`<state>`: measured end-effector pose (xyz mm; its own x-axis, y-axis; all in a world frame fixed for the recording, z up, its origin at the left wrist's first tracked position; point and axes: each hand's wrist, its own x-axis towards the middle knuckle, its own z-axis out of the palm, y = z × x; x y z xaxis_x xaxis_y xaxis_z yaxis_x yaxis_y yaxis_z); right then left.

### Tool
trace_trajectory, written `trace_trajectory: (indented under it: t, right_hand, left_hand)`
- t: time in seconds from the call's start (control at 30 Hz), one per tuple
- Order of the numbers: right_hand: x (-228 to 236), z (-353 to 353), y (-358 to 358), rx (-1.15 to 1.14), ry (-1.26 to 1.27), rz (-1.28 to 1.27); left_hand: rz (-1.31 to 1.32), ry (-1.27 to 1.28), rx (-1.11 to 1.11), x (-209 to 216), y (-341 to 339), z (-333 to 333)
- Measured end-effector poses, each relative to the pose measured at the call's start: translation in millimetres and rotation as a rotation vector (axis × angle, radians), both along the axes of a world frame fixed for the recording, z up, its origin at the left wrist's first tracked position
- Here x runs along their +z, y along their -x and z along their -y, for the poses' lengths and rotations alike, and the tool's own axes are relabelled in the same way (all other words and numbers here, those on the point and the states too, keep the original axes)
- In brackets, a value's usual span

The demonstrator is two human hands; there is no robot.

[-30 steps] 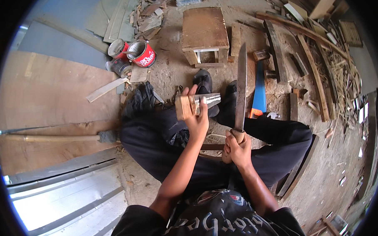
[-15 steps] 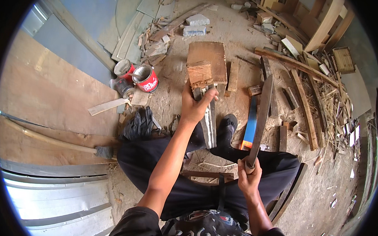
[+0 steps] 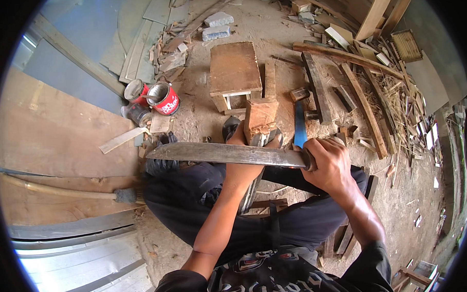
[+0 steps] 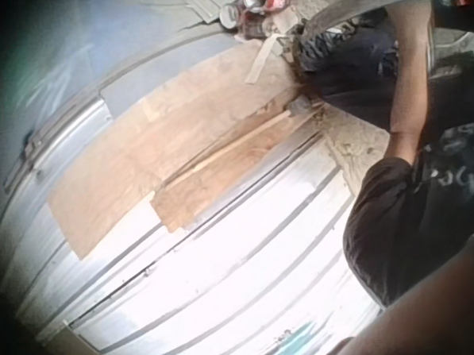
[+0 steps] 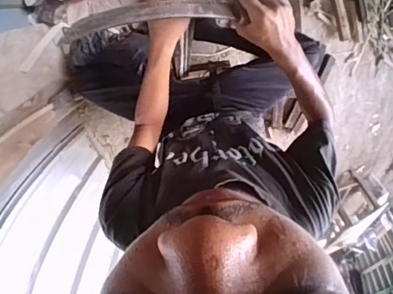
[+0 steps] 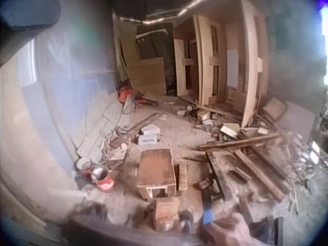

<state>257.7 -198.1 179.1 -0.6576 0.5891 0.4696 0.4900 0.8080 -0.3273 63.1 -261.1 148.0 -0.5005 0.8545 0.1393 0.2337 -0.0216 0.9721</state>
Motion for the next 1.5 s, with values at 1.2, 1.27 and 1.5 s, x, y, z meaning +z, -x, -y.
trace_trajectory:
  t: [1.2,1.27,1.5]
  right_hand:
    - [-17,-43,-18,0.144,-0.028,0.128]
    - [-22,-48,-35,0.087,-0.035,0.179]
    - [-41,-82,-95,-0.037,0.023,0.270]
  left_hand:
    - [-0.062,-0.150,-0.103,-31,-21,29]
    - [-0.091,-0.036,-0.173,-36,-17,29]
    - [-0.041,-0.061,-0.268,-49,-25,-6]
